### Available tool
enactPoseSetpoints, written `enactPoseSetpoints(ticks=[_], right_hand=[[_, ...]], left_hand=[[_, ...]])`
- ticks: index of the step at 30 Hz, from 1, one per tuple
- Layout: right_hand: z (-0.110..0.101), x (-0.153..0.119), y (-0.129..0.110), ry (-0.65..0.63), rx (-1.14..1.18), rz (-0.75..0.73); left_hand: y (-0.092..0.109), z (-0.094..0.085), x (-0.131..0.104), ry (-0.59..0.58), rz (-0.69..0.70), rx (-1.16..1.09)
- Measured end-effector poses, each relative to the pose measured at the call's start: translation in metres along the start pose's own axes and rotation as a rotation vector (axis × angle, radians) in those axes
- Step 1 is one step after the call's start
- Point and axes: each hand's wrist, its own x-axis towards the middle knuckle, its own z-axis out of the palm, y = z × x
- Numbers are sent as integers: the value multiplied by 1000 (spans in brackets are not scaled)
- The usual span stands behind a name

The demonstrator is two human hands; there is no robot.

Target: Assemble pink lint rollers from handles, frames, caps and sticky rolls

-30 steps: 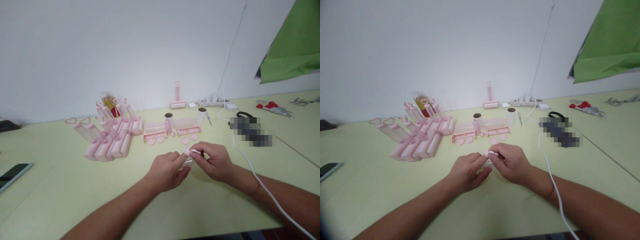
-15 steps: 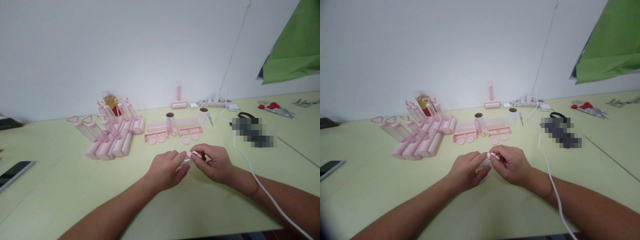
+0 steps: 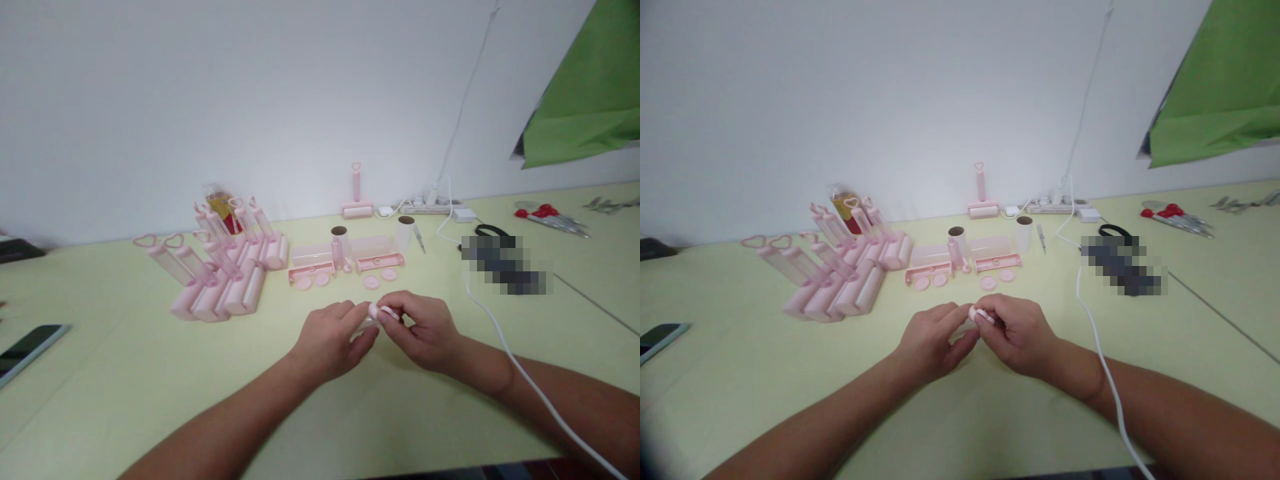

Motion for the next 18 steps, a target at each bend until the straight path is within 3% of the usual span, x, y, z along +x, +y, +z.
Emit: enactPoseSetpoints(ticks=[11, 18], right_hand=[[-3, -2, 3, -50, 67, -164], [-11, 4, 4, 63, -67, -136]], left_hand=[[0, 1, -2, 73, 52, -16], [0, -2, -1, 105, 54, 50]])
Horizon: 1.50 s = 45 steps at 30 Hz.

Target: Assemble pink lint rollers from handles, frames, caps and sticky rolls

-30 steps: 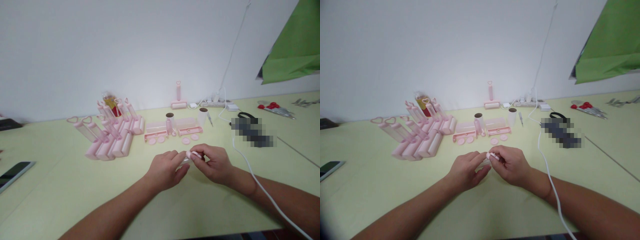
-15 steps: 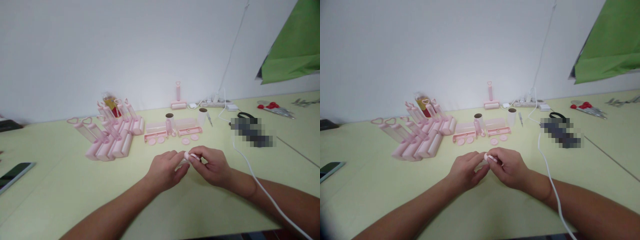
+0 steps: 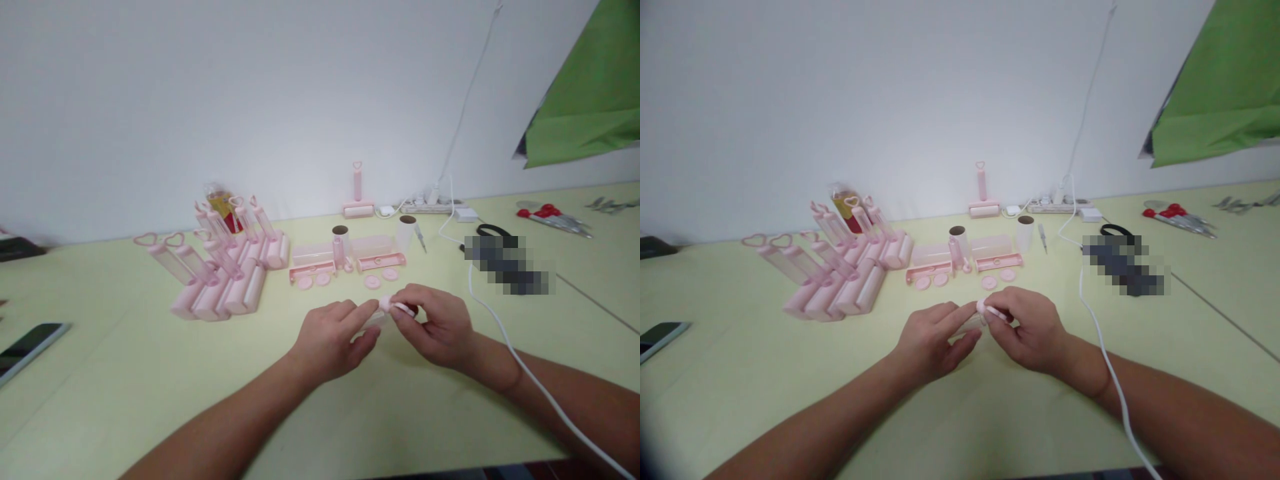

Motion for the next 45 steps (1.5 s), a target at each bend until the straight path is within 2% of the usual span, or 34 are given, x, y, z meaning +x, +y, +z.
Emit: enactPoseSetpoints(ticks=[13, 23, 31, 36, 45], right_hand=[[7, -5, 1, -60, 48, -30], [10, -3, 2, -40, 123, -48], [7, -3, -1, -93, 169, -83], [1, -1, 0, -12, 69, -15], [7, -2, 1, -71, 74, 19]], left_hand=[[1, 1, 0, -34, 3, -14], [1, 1, 0, -5, -10, -19], [1, 2, 0, -11, 30, -13], [-1, 2, -1, -7, 21, 9], [1, 2, 0, -25, 20, 22]])
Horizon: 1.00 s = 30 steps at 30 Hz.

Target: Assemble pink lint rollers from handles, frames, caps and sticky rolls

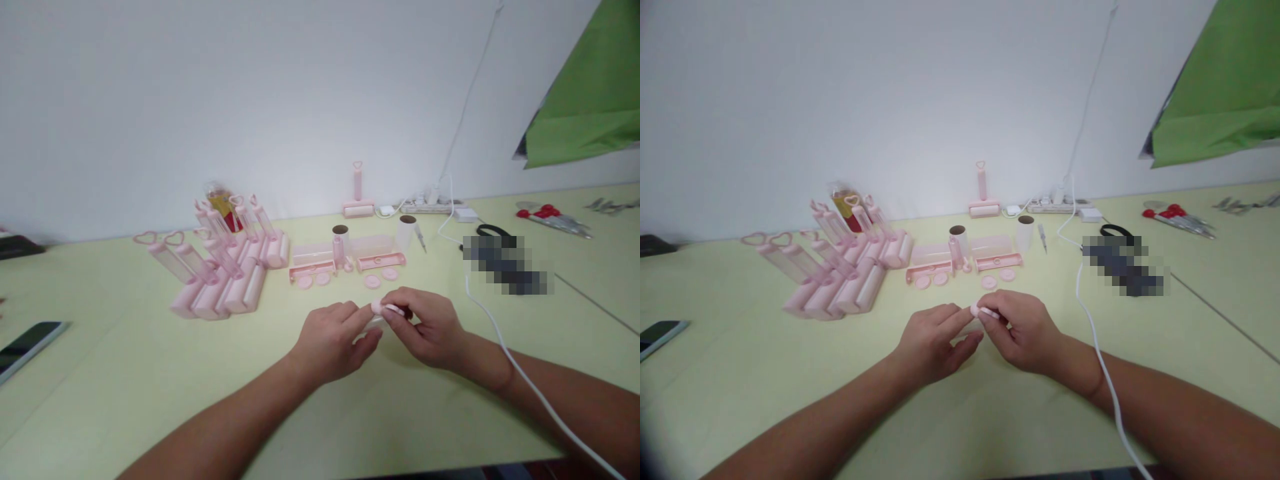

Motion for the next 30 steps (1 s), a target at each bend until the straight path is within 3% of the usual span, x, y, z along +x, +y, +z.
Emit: enactPoseSetpoints(ticks=[13, 17, 30], right_hand=[[5, -1, -3, 35, 3, 28], [2, -1, 0, 86, -32, 100], [4, 0, -4, 38, -8, 85]], left_hand=[[0, 2, 0, 8, 6, -2], [2, -1, 1, -41, -42, 4], [2, 4, -1, -157, -90, -27]])
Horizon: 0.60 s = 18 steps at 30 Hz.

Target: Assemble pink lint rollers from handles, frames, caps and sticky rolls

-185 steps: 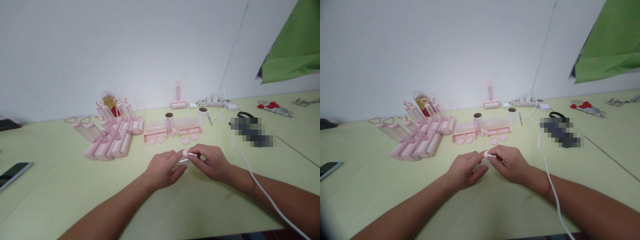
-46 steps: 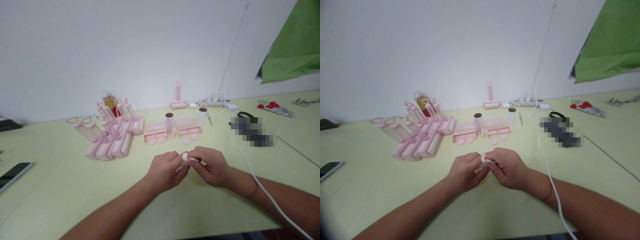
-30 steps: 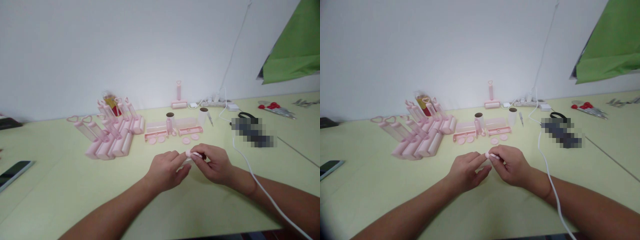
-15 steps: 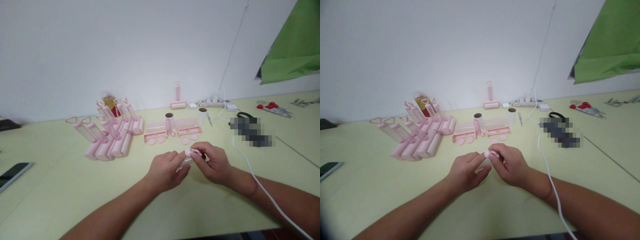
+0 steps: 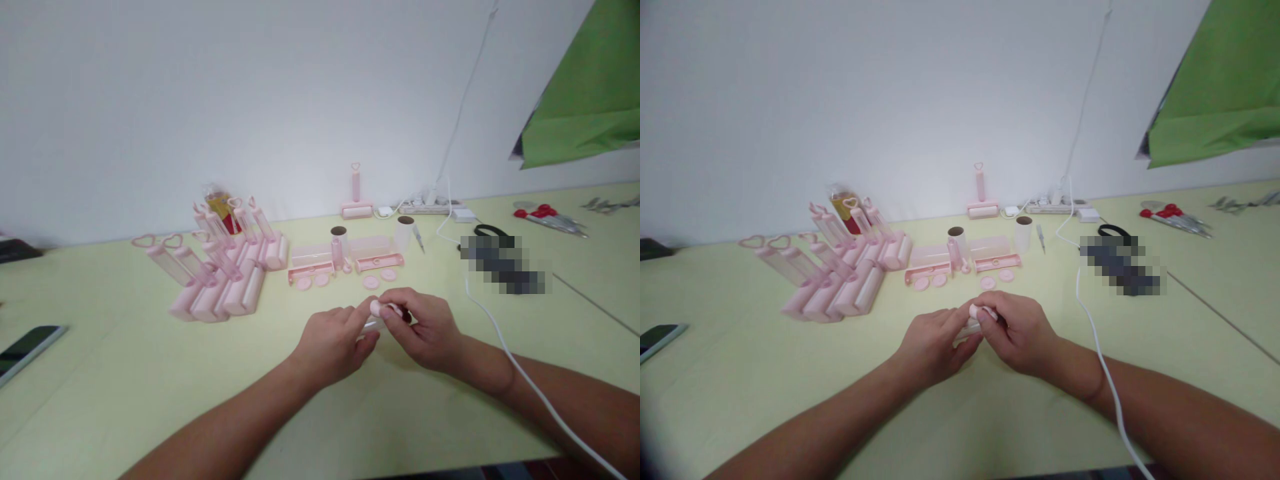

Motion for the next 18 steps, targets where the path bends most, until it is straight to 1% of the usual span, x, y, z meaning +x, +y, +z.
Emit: enactPoseSetpoints(ticks=[7, 14, 18], right_hand=[[-2, 1, 0, 18, 5, 16], [0, 0, -2, -26, 65, -20], [-1, 3, 0, 10, 13, -2]], left_hand=[[0, -2, 1, 46, 8, 34], [0, 1, 0, 51, 39, 48], [0, 0, 0, 65, 26, 44]])
